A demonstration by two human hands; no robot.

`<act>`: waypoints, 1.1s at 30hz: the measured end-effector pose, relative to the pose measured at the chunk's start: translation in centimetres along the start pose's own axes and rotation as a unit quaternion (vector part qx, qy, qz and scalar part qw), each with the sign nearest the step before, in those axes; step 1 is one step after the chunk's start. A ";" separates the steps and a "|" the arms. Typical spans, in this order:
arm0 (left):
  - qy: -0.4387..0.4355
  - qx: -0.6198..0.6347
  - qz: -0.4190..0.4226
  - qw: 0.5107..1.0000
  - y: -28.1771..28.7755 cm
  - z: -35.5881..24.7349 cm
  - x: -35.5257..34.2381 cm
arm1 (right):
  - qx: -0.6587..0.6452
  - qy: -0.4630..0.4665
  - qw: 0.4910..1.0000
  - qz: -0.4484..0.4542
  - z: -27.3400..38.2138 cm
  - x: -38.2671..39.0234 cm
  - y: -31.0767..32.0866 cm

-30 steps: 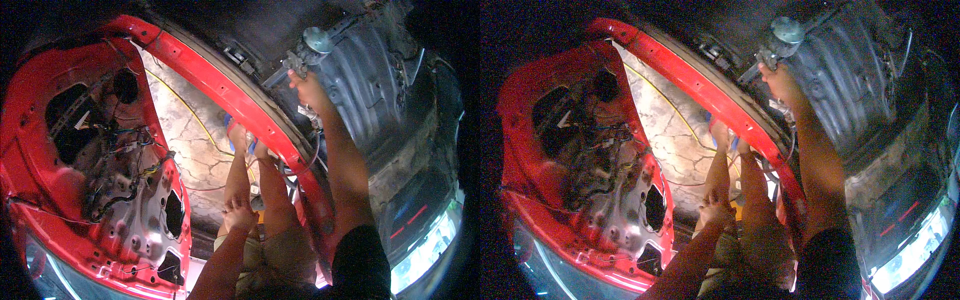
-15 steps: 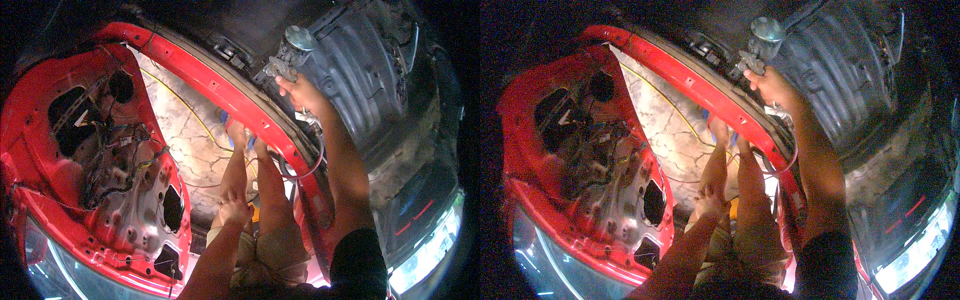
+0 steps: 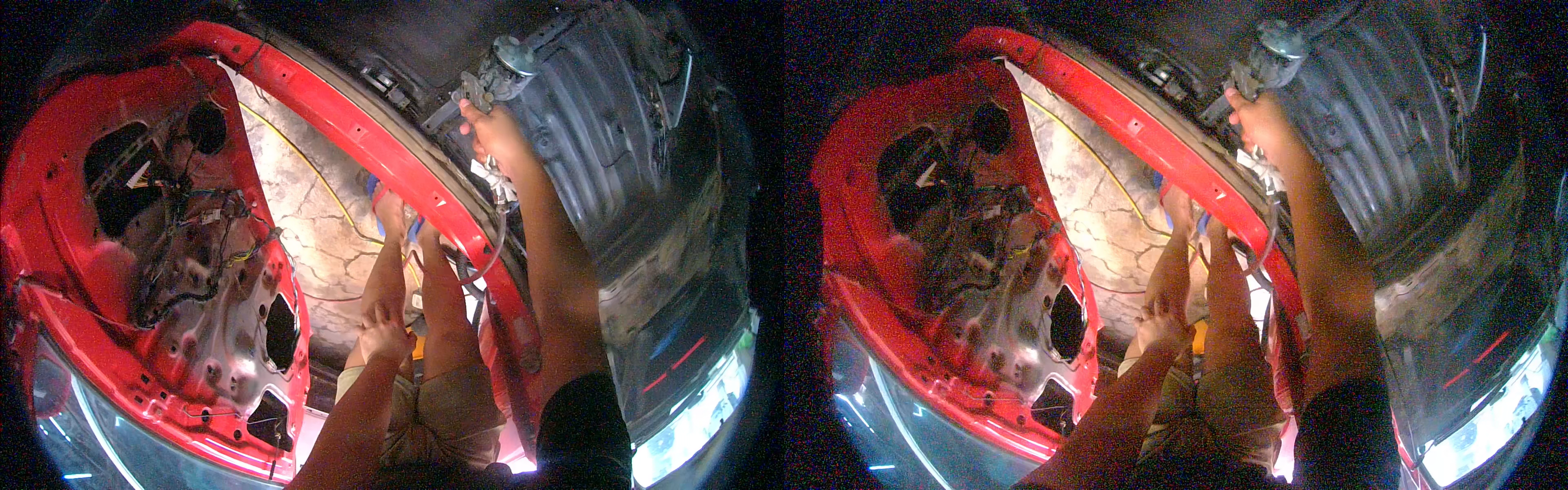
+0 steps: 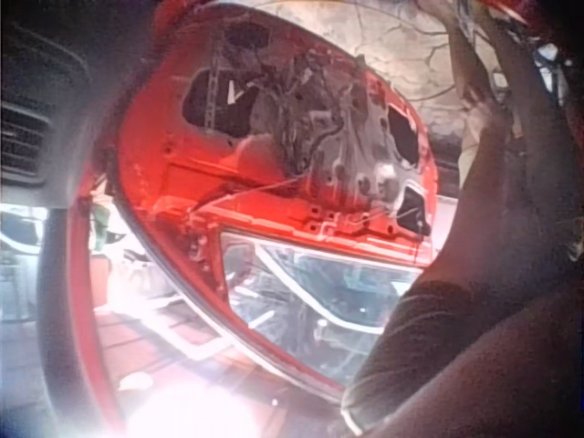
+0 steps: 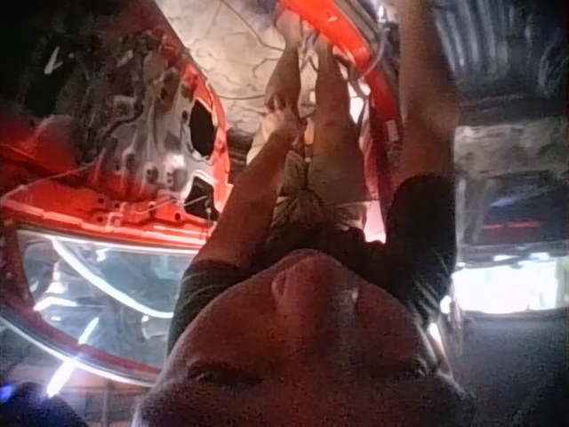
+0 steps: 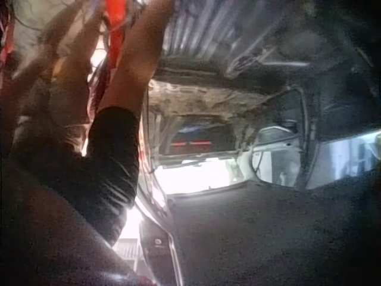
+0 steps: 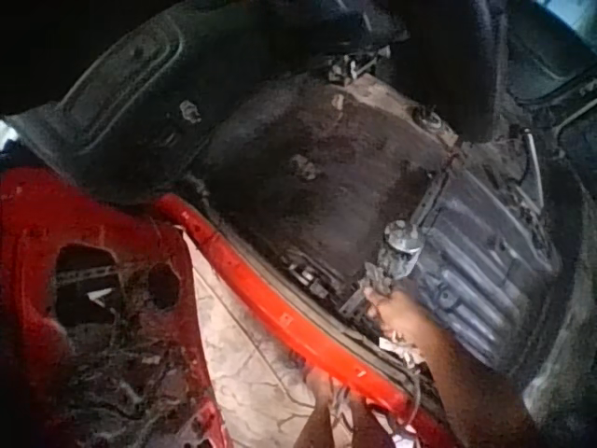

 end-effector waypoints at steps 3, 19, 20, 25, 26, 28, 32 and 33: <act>-0.001 -0.001 -0.013 1.000 0.1 0.1 0.1 | -0.018 -0.043 0.999 -0.013 -1.0 0.2 -0.8; -0.011 0.042 -0.004 0.999 0.0 0.5 0.2 | -0.214 -0.072 0.972 -0.067 -3.6 2.5 -4.3; -0.012 0.035 -0.005 0.999 0.0 0.6 0.2 | -0.207 -0.081 0.972 -0.070 -4.0 2.7 -4.4; -0.021 0.051 0.002 0.998 -1.2 1.2 0.0 | -0.156 -0.074 0.984 -0.036 -5.2 3.4 -3.8; -0.032 0.045 0.009 0.998 -1.5 1.3 -0.1 | -0.144 -0.074 0.986 -0.029 -5.3 3.5 -3.5; -0.025 0.066 0.036 0.997 -2.2 1.7 -0.4 | -0.133 -0.069 0.989 -0.010 -5.6 3.7 -3.0; -0.028 0.066 0.036 0.997 -2.9 1.7 -0.3 | -0.136 -0.066 0.988 0.016 -6.2 3.5 -3.3; -0.027 0.077 0.027 0.996 -2.9 1.7 -0.3 | -0.128 -0.071 0.989 0.015 -6.3 3.2 -3.6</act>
Point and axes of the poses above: each hand's wrist, its own x-axis away from the middle knuckle, its own y-axis out of the back of the hand, z = x × y, the point moved 5 cm from there along -x, towards the middle knuckle, and after that the axes turned 1 degree about -x, right-handed, at the moved point
